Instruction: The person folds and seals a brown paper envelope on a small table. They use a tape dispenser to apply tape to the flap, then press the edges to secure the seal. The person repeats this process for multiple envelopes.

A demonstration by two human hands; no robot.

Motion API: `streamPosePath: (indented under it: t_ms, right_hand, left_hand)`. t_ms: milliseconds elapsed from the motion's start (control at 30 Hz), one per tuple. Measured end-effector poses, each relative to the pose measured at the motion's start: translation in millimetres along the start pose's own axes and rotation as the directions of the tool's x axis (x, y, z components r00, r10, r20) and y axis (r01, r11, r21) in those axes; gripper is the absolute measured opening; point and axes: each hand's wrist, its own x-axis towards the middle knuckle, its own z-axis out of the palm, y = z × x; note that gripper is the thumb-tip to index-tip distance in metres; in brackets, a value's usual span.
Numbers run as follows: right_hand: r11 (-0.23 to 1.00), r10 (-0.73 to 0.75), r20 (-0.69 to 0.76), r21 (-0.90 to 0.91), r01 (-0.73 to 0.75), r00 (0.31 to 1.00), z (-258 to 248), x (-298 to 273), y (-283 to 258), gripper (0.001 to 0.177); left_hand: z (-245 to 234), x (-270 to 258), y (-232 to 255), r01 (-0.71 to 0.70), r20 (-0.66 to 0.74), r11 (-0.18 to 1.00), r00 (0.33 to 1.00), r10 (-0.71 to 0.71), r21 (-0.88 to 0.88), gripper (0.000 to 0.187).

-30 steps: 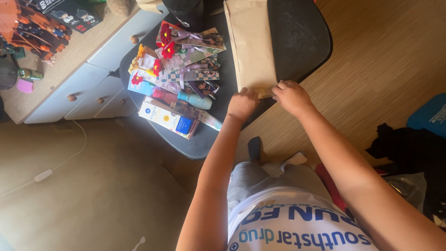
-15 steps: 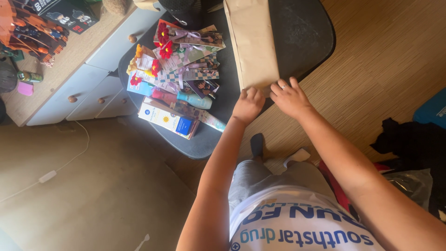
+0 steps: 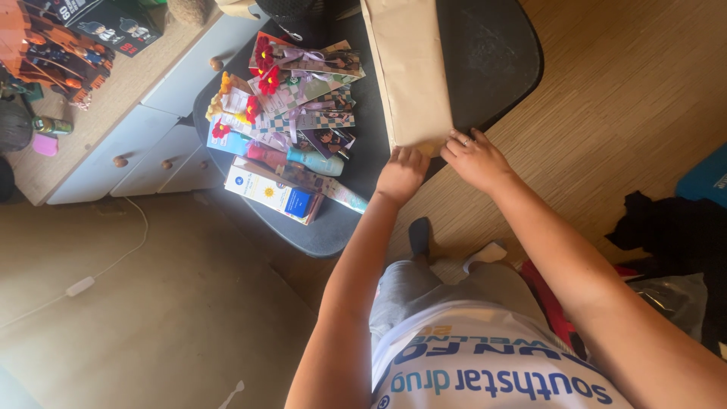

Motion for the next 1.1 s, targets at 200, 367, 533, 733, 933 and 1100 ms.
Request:
streamPosePath:
  t_ms: [200, 367, 533, 733, 933, 1100]
  right_hand:
    - [0.995, 0.068, -0.027, 0.078, -0.066, 0.997, 2.9, 5.4, 10.0, 0.023]
    - [0.979, 0.143, -0.031, 0.148, -0.137, 0.989, -10.7, 8.4, 6.5, 0.024]
    - [0.985, 0.148, -0.111, 0.109, -0.136, 0.983, -18.1, 20.6, -13.8, 0.027]
    - [0.983, 0.113, -0.124, 0.159, -0.093, 0.986, -11.3, 21.6, -15.4, 0.017]
    - [0.998, 0.019, -0.282, 0.062, -0.002, 0.959, -10.1, 24.1, -22.0, 0.025]
    - [0.992, 0.006, -0.269, 0.121, 0.027, 0.963, -8.9, 28.8, -33.6, 0.007]
  left_hand:
    - [-3.7, 9.7, 10.8, 0.107, -0.116, 0.993, 0.987, -0.113, -0.055, 0.029]
    - [4.9, 11.5, 10.0, 0.102, 0.008, 0.995, 0.995, -0.102, 0.015, 0.006]
    - [12.7, 14.2, 5.6, 0.081, -0.053, 0.997, 0.995, -0.081, 0.001, 0.005]
    - [3.2, 0.1, -7.9, 0.135, -0.086, 0.988, 0.986, -0.141, -0.079, 0.01]
    - [-2.6, -10.3, -18.8, 0.132, -0.075, 0.983, 0.987, -0.142, -0.127, 0.006]
    - [0.1, -10.7, -17.7, 0.177, -0.039, 0.968, 0.982, -0.187, -0.181, 0.012]
